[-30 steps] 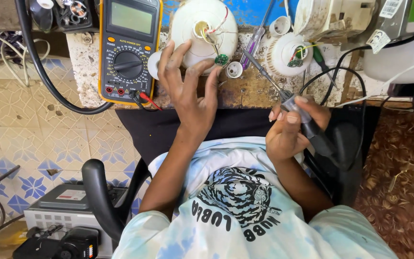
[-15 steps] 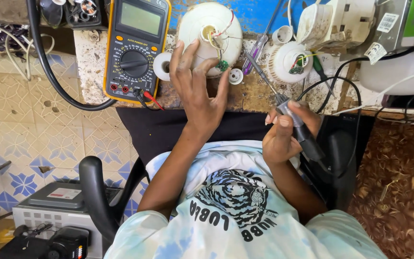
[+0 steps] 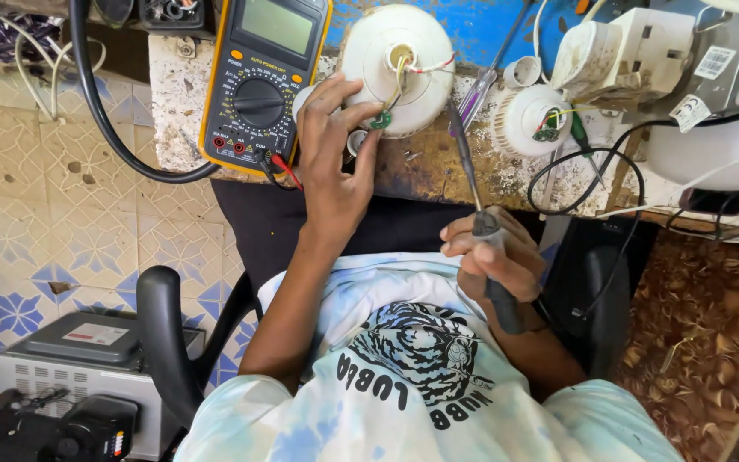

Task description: Soldering wires to a small LED circuit board and testing the assembly with a multimeter at a repair bench.

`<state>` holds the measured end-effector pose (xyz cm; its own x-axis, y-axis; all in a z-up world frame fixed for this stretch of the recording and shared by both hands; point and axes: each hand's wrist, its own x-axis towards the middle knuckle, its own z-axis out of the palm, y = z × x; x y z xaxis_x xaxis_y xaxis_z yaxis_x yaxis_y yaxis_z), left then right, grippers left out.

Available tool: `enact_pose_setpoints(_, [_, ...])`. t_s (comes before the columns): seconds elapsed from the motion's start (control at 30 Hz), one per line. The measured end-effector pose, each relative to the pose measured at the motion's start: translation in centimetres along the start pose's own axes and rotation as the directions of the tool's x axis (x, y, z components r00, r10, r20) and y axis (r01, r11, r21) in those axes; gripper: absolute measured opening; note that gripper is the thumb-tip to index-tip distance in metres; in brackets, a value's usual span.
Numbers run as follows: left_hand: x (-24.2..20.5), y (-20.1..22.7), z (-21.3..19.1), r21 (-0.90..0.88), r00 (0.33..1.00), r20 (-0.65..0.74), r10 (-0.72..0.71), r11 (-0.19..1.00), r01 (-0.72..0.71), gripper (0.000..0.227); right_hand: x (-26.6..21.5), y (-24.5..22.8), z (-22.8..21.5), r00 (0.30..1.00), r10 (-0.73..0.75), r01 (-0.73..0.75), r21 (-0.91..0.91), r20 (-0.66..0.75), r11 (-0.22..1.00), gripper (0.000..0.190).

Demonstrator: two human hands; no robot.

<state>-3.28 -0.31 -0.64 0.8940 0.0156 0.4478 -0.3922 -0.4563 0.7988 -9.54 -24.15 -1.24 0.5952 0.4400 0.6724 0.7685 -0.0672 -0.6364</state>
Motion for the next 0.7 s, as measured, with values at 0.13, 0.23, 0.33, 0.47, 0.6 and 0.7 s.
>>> enact_pose_setpoints(0.13, [0.4,-0.2,-0.4,0.039,0.999,0.047,0.0,0.999,-0.001,0.027,4.1,0.3,0.4,0.994,-0.075,0.083,-0.094,0.084,0.992,0.032])
enact_pose_setpoints(0.23, [0.6,-0.6,-0.7,0.038,0.995,0.102,0.003,0.999,-0.007,0.032,4.7,1.6,0.9,0.989,-0.148,0.148,-0.12,0.003,0.982,0.031])
enact_pose_setpoints(0.33, [0.4,-0.8,-0.8,0.047,0.991,0.13,-0.007,0.999,0.001,0.031,4.7,2.4,1.2,0.977,-0.212,0.197,-0.284,-0.023,0.939,0.035])
enact_pose_setpoints(0.47, [0.2,-0.6,-0.7,0.072,0.993,0.119,-0.01,0.997,0.001,0.033,3.8,2.7,1.9,0.978,-0.203,0.184,-0.271,-0.041,0.945,0.035])
enact_pose_setpoints(0.6, [-0.3,-0.2,-0.1,0.106,0.999,0.028,0.017,0.994,-0.02,0.026,1.3,1.7,2.5,0.995,-0.055,0.031,-0.271,-0.08,0.962,0.033])
enact_pose_setpoints(0.7, [-1.0,-0.3,0.9,0.143,0.997,-0.065,0.045,0.989,-0.036,0.027,1.3,2.0,3.0,0.99,-0.071,0.051,-0.163,-0.118,0.985,0.031])
